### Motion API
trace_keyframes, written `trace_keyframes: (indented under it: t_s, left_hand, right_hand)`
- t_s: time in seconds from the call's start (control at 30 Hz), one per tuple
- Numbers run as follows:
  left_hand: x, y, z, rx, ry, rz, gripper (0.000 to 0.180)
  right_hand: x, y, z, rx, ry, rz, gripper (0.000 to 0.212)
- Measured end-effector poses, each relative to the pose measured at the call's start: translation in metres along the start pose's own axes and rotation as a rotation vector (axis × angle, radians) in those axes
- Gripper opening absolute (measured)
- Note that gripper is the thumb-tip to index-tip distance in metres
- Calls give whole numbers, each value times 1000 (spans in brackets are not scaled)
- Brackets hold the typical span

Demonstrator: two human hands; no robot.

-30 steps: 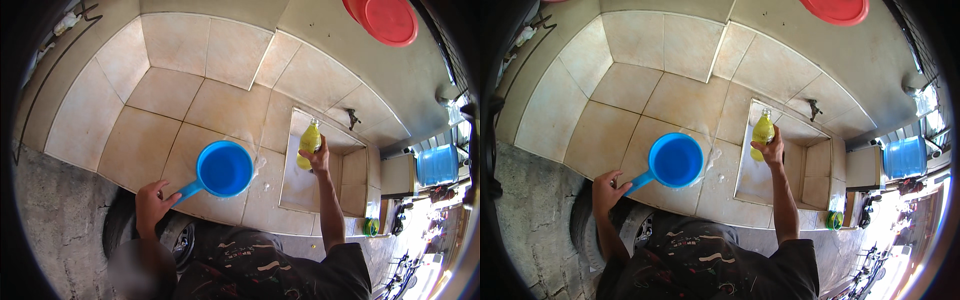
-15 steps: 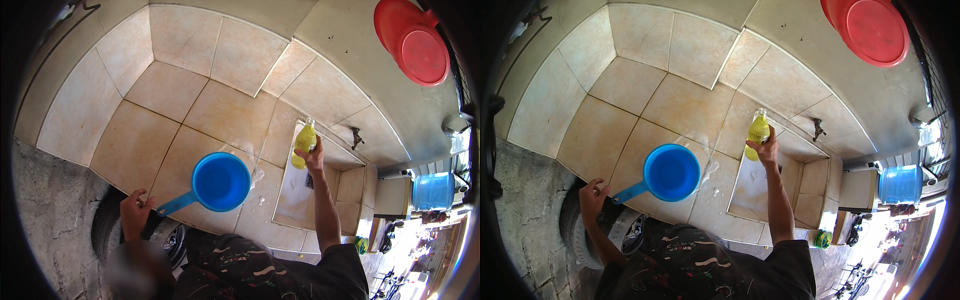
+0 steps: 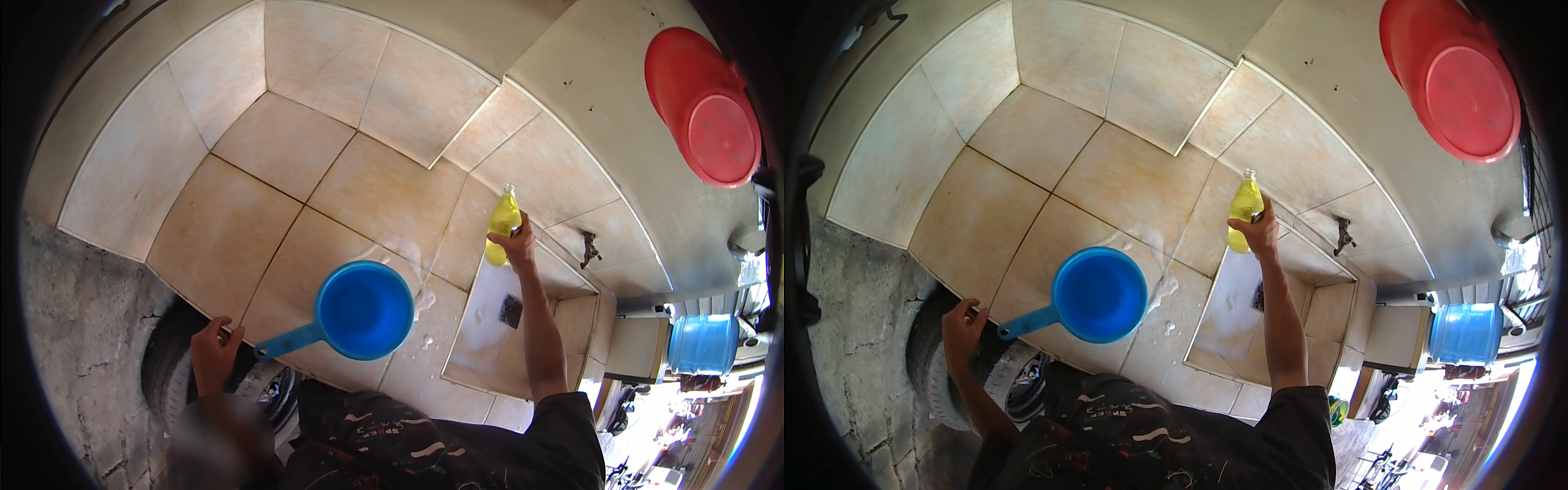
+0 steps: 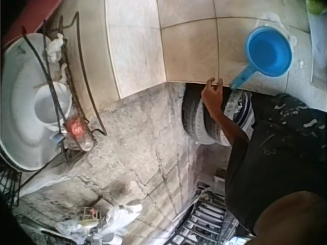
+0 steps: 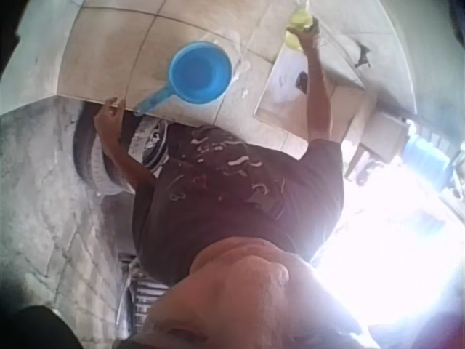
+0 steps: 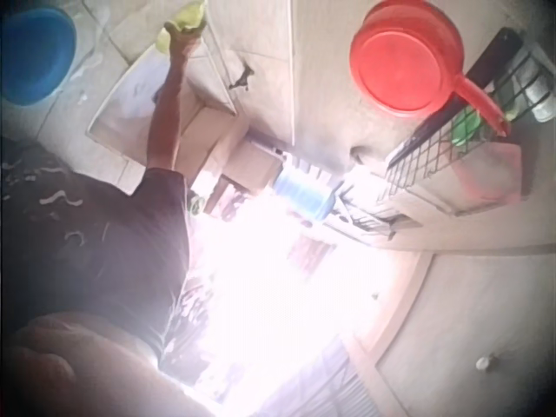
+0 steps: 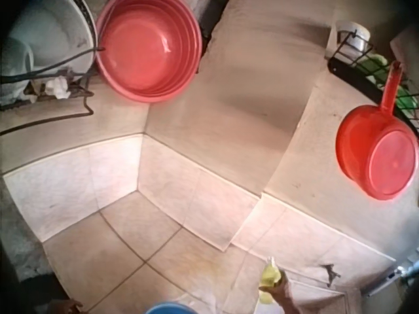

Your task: The person pours a yellow liquid from a bottle onto a tiled sink and countertop, then uses a blue scoop to spread the liquid across the surfaces. The person moves a red basin and a green container aside to access the sink area.

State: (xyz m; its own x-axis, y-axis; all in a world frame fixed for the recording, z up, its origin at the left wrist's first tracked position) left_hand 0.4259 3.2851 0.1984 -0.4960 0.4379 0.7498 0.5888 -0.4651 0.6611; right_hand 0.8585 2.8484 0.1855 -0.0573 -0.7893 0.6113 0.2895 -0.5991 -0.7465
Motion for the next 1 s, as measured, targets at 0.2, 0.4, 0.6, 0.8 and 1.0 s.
trace_keyframes:
  t_s: [0.2, 0.4, 0.6, 0.8, 1.0]
  left_hand:
    - [4, -11, -8, 103, 30, 21, 29]
    - [10, -24, -13, 137, 104, 17, 28]
    - [14, -30, -17, 201, 87, 34, 30]
    - [13, -27, -15, 189, 96, 67, 29]
    - [14, -29, -15, 271, 64, 38, 29]
  right_hand:
    - [-20, 2, 43, 42, -36, -76, 71]
    - [-37, 6, 74, -67, -78, -129, 73]
    - [-53, 4, 88, -14, -113, -125, 73]
    - [-63, 5, 93, -81, -162, -173, 74]
    - [-70, 3, 98, -29, -175, -237, 75]
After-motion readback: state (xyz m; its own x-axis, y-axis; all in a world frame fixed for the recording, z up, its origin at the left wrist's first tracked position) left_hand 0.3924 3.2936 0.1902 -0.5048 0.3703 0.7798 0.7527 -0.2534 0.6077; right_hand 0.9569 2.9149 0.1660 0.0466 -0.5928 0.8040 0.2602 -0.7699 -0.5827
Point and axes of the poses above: each hand's wrist, its own z-axis towards the middle knuckle, its own x-axis out of the back of the hand, y = z × x, the point moved 4 cm from there along z, towards the middle knuckle, and after that the axes turned 8 degrees about y, right-handed, at the moved point
